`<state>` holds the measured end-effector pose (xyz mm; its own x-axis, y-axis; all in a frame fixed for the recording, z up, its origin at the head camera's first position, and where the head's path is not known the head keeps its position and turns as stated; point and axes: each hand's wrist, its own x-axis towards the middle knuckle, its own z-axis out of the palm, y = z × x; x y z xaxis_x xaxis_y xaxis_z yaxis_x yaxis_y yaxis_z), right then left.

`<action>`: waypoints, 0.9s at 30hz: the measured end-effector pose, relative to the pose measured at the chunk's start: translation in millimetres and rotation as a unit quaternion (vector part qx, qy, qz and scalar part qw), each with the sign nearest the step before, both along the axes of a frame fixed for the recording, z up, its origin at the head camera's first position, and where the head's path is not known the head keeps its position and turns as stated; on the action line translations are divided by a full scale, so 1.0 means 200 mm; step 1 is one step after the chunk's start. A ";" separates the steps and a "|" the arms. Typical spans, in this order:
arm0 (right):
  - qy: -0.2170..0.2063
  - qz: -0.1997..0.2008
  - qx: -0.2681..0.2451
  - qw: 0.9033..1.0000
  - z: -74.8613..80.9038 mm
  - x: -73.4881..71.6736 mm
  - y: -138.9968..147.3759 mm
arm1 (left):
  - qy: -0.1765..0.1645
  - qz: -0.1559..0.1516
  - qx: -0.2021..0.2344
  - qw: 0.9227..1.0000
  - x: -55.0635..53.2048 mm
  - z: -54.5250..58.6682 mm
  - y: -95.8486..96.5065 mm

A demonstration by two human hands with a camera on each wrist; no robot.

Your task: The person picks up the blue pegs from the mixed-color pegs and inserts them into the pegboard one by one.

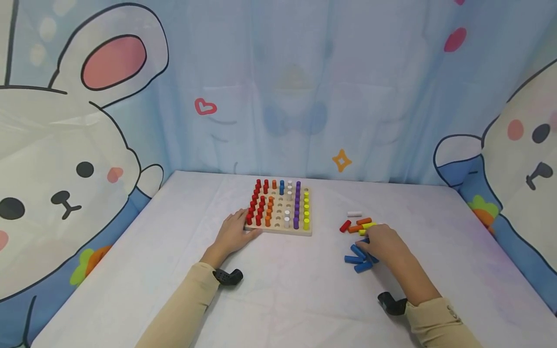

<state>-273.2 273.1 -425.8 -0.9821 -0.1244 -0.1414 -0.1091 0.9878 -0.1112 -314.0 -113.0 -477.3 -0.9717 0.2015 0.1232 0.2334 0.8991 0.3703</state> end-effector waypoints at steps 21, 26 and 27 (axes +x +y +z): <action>-0.002 -0.040 0.001 0.999 0.00 0.01 -0.03 | 0.010 -0.003 0.005 1.000 -0.02 -0.02 0.00; -0.005 -0.042 -0.007 0.999 0.00 0.01 -0.03 | 0.013 -0.004 0.005 1.000 -0.02 -0.02 0.00; -0.006 -0.043 -0.010 0.999 0.00 0.01 -0.03 | 0.013 -0.004 0.005 1.000 -0.02 -0.02 -0.01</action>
